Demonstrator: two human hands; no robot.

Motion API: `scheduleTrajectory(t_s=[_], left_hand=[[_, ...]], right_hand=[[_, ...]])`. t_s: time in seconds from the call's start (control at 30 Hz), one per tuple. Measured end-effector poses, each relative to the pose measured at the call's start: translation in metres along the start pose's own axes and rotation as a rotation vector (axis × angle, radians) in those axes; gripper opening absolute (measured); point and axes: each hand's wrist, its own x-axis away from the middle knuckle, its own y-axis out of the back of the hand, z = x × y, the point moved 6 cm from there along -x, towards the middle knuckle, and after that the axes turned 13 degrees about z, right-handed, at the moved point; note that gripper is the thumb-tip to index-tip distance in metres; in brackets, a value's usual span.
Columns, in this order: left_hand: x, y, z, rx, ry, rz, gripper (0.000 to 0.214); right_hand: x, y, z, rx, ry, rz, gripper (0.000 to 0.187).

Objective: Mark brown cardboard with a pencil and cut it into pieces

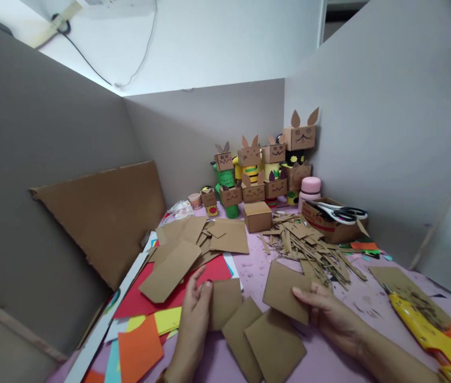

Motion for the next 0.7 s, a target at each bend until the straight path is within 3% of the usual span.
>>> scheduleTrajectory(t_s=[0.17,0.3,0.47,0.57,0.7], left_hand=[[0.005,0.024,-0.010,-0.009,-0.155,-0.299,0.064],[0.004,0.020,-0.012,-0.144,-0.179,-0.251,0.061],[0.017,0.004,-0.029,-0.692,-0.422,-0.306,0.058],[0.020,-0.013,-0.016,-0.651,-0.410,-0.105,0.051],[0.024,-0.044,0.018,-0.242,-0.181,0.268,0.065]], right_hand=[[0.001,-0.001,0.002,-0.013,0.011,-0.072,0.033],[0.001,-0.002,0.003,-0.032,0.017,-0.112,0.029],[-0.003,-0.004,0.001,-0.044,0.031,-0.077,0.028],[-0.003,-0.012,-0.004,-0.013,0.023,-0.016,0.030],[0.000,-0.024,-0.016,0.069,-0.016,0.067,0.037]])
